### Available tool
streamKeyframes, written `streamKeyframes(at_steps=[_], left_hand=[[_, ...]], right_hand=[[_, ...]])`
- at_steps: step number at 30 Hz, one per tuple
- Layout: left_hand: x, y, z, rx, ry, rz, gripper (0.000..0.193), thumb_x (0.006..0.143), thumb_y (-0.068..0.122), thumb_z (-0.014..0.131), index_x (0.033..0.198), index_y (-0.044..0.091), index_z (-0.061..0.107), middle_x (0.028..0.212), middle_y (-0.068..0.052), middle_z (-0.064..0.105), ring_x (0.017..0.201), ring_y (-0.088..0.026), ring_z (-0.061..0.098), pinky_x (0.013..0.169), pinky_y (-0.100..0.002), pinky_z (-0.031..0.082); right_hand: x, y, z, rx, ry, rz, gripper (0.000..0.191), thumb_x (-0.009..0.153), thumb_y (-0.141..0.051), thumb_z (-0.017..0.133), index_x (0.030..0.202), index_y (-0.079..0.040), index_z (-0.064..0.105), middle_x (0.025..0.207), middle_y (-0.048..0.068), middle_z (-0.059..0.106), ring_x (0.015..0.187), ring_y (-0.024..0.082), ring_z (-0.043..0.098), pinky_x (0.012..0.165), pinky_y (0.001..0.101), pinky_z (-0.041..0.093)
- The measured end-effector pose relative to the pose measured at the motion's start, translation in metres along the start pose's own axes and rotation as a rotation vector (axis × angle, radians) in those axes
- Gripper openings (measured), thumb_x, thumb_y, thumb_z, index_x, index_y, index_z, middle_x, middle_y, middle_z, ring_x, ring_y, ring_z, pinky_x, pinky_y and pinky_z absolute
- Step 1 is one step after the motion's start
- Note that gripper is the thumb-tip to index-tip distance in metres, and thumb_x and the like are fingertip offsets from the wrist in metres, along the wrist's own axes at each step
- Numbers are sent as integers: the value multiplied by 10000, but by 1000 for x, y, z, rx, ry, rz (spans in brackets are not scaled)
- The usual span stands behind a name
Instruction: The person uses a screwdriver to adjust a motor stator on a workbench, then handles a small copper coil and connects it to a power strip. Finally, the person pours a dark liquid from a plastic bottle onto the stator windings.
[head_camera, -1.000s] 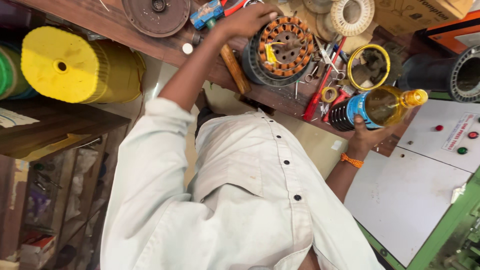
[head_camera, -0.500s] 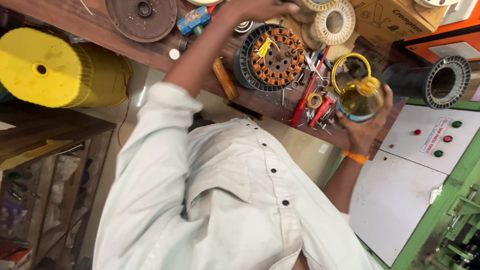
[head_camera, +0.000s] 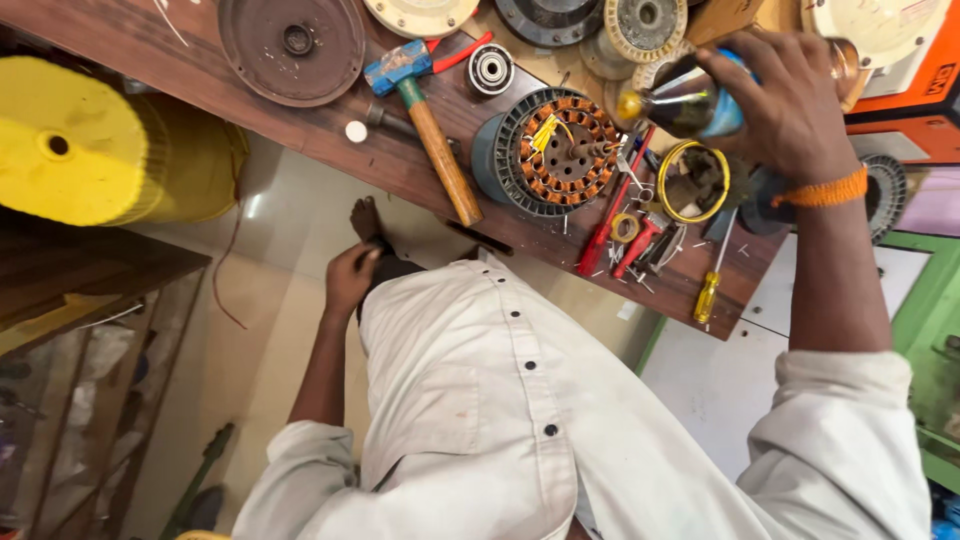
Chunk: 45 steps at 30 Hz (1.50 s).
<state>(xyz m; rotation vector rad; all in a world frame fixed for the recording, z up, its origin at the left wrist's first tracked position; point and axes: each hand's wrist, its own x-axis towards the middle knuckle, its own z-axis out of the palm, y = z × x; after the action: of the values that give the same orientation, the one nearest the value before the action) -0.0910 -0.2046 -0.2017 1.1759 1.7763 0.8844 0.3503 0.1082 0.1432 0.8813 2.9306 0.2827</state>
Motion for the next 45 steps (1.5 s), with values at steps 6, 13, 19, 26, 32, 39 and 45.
streamKeyframes(at_steps=[6,13,19,26,32,39,45], left_hand=[[-64,-48,5,-149,35,-818,201,988,156,644,1127,63,756,912,-122,766,689,-192,687,645,-337,551],[-65,-45,-7,-263,156,-671,200,991,130,634,1135,53,751,953,-108,765,798,-163,727,702,-313,597],[-31,-40,1,-271,144,-531,206,1012,144,630,1154,41,738,971,-113,757,880,-181,739,719,-317,602],[-18,-35,6,-253,89,-521,202,1004,155,644,1155,60,740,950,-125,757,821,-188,719,725,-319,596],[-34,-40,1,-226,73,-611,199,1005,161,642,1150,68,742,937,-117,766,757,-177,716,708,-321,575],[-36,-45,-9,-172,14,-668,197,999,161,642,1147,77,742,946,-102,776,717,-177,704,700,-321,560],[-10,-46,-13,-152,-11,-587,205,1004,167,635,1154,74,740,934,-114,769,739,-194,714,702,-331,573]], right_hand=[[55,5,-7,-208,-102,-183,747,818,-417,889,1473,-241,575,1454,46,599,1379,231,517,1134,394,385],[87,-2,-17,-159,-193,-255,845,710,-422,897,1482,-249,602,1459,42,603,1407,262,510,1160,448,400],[98,-8,-32,-91,-186,-292,847,697,-407,897,1469,-223,600,1453,60,591,1393,294,512,1092,465,431],[106,-5,-38,-69,-162,-358,842,677,-387,893,1446,-207,603,1412,63,595,1307,297,552,1029,445,466],[95,-11,-38,-94,-193,-272,809,661,-365,924,1396,-218,621,1407,44,595,1346,286,538,1050,450,455],[76,-8,-30,-167,-150,-256,772,691,-338,916,1399,-209,635,1502,30,579,1384,257,510,1045,410,426],[55,-7,-30,-33,-229,-98,857,676,-393,906,1463,-207,621,1458,63,599,1426,319,502,1136,515,384]])
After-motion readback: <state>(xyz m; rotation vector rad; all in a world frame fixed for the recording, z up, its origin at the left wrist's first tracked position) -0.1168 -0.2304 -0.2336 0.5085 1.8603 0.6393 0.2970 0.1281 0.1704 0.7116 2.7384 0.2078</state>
